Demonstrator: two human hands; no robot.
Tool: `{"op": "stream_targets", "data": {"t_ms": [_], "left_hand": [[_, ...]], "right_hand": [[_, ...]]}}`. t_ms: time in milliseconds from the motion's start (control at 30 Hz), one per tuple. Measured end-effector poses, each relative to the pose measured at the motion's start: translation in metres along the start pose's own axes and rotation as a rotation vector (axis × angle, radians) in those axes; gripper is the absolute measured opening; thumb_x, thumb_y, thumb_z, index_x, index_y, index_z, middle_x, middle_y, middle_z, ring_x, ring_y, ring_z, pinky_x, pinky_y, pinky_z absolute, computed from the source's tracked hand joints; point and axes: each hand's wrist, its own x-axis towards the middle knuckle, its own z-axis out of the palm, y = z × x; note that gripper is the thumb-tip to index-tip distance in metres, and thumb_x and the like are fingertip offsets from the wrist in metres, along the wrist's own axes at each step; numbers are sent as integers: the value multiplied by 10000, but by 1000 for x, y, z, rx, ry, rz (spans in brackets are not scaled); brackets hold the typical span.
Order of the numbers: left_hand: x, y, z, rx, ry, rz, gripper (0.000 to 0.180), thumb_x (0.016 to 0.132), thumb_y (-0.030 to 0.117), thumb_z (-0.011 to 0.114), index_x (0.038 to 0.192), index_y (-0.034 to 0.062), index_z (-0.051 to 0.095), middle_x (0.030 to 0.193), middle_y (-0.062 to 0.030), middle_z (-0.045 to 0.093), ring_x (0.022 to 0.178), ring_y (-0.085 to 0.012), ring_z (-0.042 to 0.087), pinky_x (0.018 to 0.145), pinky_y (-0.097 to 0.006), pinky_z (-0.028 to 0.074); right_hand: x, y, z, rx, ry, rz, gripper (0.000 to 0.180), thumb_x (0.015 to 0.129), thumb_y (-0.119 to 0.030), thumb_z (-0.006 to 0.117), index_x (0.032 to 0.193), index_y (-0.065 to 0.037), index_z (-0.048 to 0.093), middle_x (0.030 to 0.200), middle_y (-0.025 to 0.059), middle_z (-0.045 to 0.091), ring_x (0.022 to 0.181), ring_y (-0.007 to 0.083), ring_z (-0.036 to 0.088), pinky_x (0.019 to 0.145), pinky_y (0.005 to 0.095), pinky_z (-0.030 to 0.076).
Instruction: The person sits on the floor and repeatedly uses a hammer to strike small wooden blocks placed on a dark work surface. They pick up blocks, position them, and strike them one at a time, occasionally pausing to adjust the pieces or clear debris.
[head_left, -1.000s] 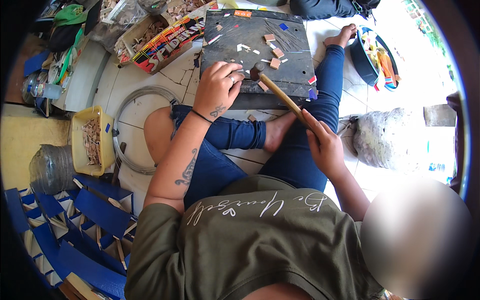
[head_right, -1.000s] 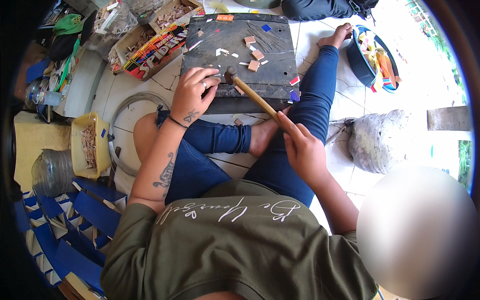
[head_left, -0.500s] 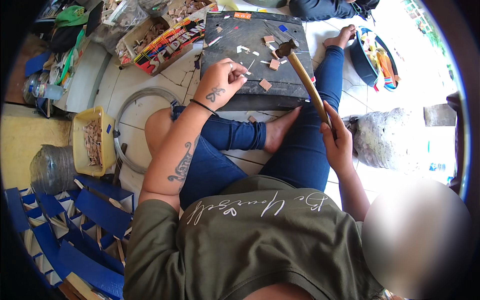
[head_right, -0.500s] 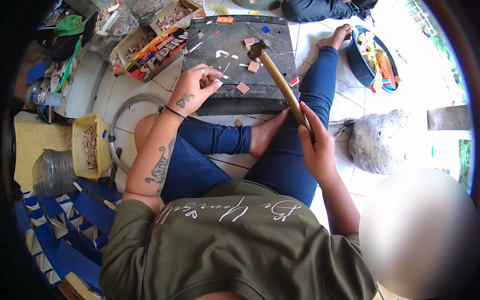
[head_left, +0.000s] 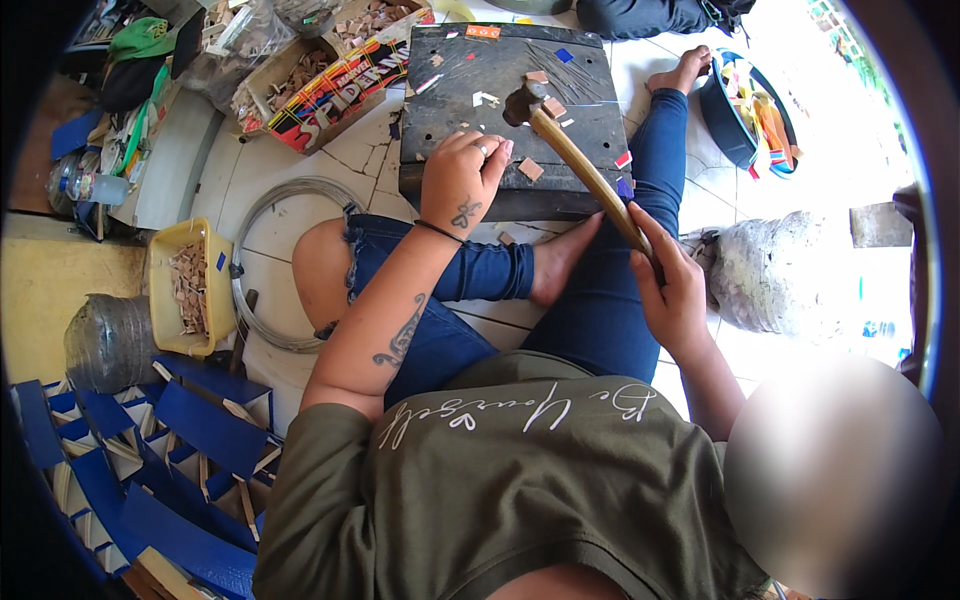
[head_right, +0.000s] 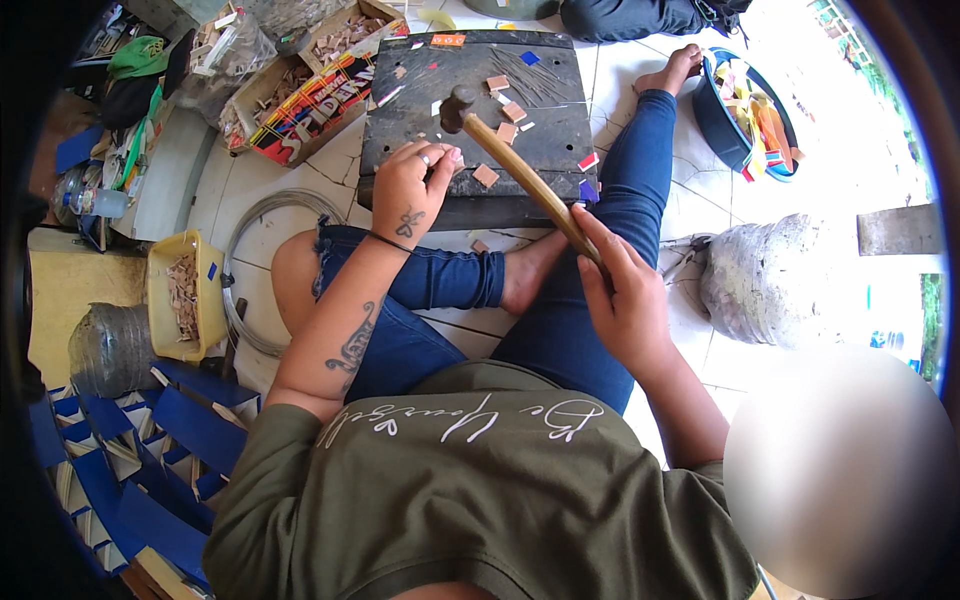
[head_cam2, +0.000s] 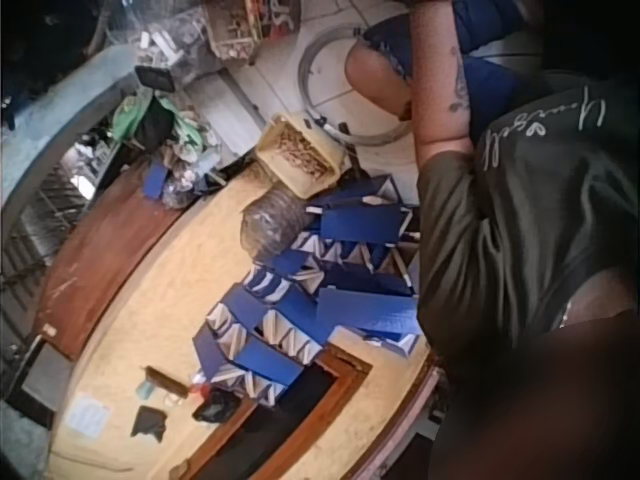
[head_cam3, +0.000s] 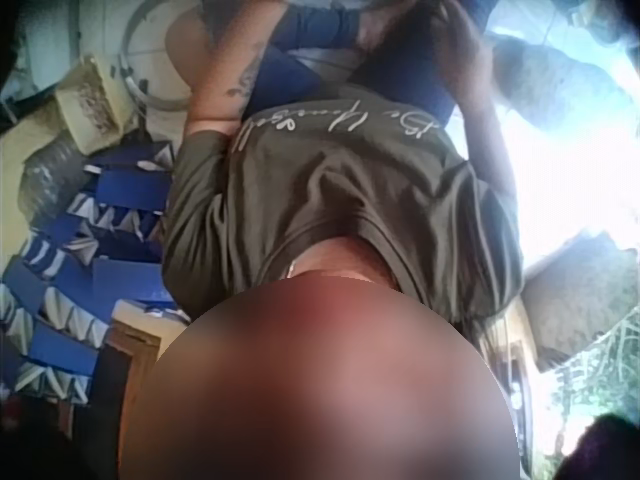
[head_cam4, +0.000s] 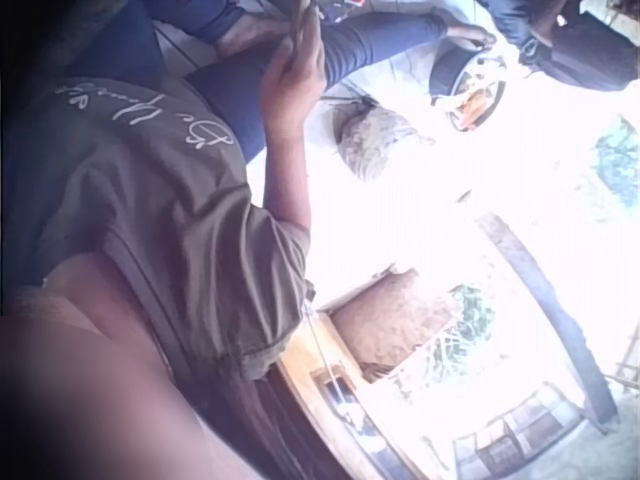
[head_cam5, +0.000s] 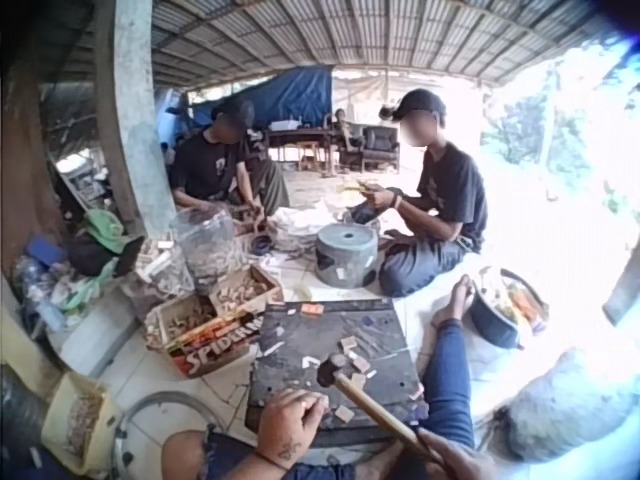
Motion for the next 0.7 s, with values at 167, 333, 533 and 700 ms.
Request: {"op": "stream_targets", "data": {"t_ms": [167, 333, 533, 700], "left_hand": [[-2, 0, 5, 47, 60, 64, 133, 885, 128, 654, 806, 21, 665, 772, -113, 654, 732, -306, 613, 674, -397, 491], [-5, 0, 7, 124, 58, 81, 142, 878, 127, 652, 774, 30, 644, 752, -99, 630, 732, -295, 590, 682, -402, 487], [-4, -2, 9, 77, 88, 102, 140, 876, 117, 648, 765, 34, 630, 741, -90, 615, 718, -288, 578, 674, -399, 482], [-5, -2, 7, 99, 49, 96, 123, 886, 104, 641, 796, 21, 638, 787, -115, 655, 750, -311, 604, 690, -408, 491]], "right_hand": [[1, -13, -6, -122, -8, -69, 507, 904, -26, 579, 1396, -131, 518, 827, 112, 570, 655, 274, 609, 611, 362, 494], [5, -18, -8, -239, -55, -62, 523, 903, -42, 578, 1409, -156, 511, 777, 94, 535, 611, 276, 584, 581, 380, 486], [7, -18, -12, -239, -10, -94, 529, 901, -48, 578, 1411, -171, 513, 777, 84, 540, 599, 269, 584, 563, 379, 487], [9, -17, -12, -220, -37, -81, 532, 899, -34, 576, 1408, -179, 518, 782, 91, 548, 596, 266, 584, 565, 378, 488]]}}
